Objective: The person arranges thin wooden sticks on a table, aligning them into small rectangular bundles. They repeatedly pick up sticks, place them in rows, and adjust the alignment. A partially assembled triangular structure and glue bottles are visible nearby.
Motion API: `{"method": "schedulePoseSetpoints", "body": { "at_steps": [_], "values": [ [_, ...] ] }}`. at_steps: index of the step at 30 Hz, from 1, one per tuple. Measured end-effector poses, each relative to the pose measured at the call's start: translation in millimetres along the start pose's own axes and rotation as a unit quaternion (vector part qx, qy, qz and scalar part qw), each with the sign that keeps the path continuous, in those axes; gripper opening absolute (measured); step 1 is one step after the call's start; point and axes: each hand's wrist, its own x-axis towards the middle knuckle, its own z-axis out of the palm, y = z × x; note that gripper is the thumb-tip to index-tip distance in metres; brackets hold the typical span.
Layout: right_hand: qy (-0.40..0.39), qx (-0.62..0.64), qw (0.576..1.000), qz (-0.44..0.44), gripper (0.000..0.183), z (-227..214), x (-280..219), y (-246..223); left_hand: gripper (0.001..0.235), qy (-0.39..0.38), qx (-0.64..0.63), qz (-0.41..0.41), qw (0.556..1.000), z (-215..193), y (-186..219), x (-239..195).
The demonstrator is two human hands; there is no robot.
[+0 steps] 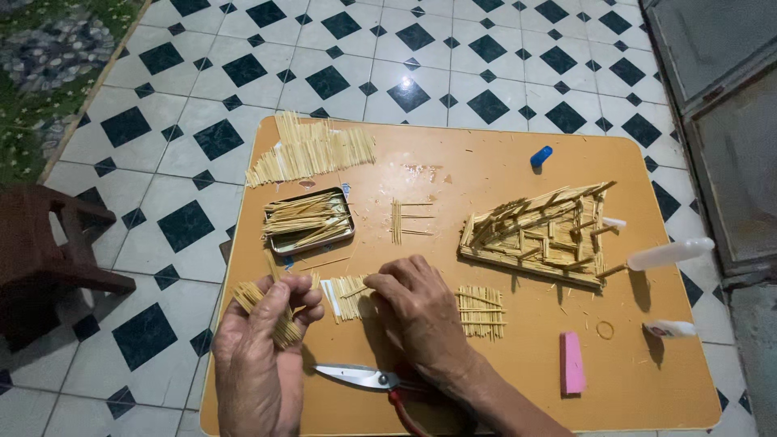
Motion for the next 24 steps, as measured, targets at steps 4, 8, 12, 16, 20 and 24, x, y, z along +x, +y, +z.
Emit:
{"method": "schedulePoseSetpoints", "body": {
  "at_steps": [4,8,12,16,20,24],
  "values": [
    [-0.039,-0.062,0.997,-0.035,0.014,15,7,12,0.015,-0.013,-0.014,0.015,1.000,-7,-5,5],
    [-0.063,-0.129,0.986,-0.089,0.005,24,14,19,0.017,-0.001,-0.008,0.006,1.000,-10,-6,8],
    [-0.068,-0.134,0.983,-0.109,0.005,27,17,23,0.018,0.015,-0.010,-0.022,1.000,-3,4,4],
    [-0.101,-0.175,0.972,-0.123,0.011,25,24,21,0.016,0.008,-0.013,-0.014,1.000,-7,1,7],
    [-0.123,-0.208,0.958,-0.152,0.009,24,27,23,0.017,0.029,0.000,-0.030,0.999,-2,6,4],
    [-0.167,-0.171,0.960,-0.144,0.004,12,30,24,0.014,0.040,-0.011,-0.031,0.999,-5,3,4]
  ]
}}
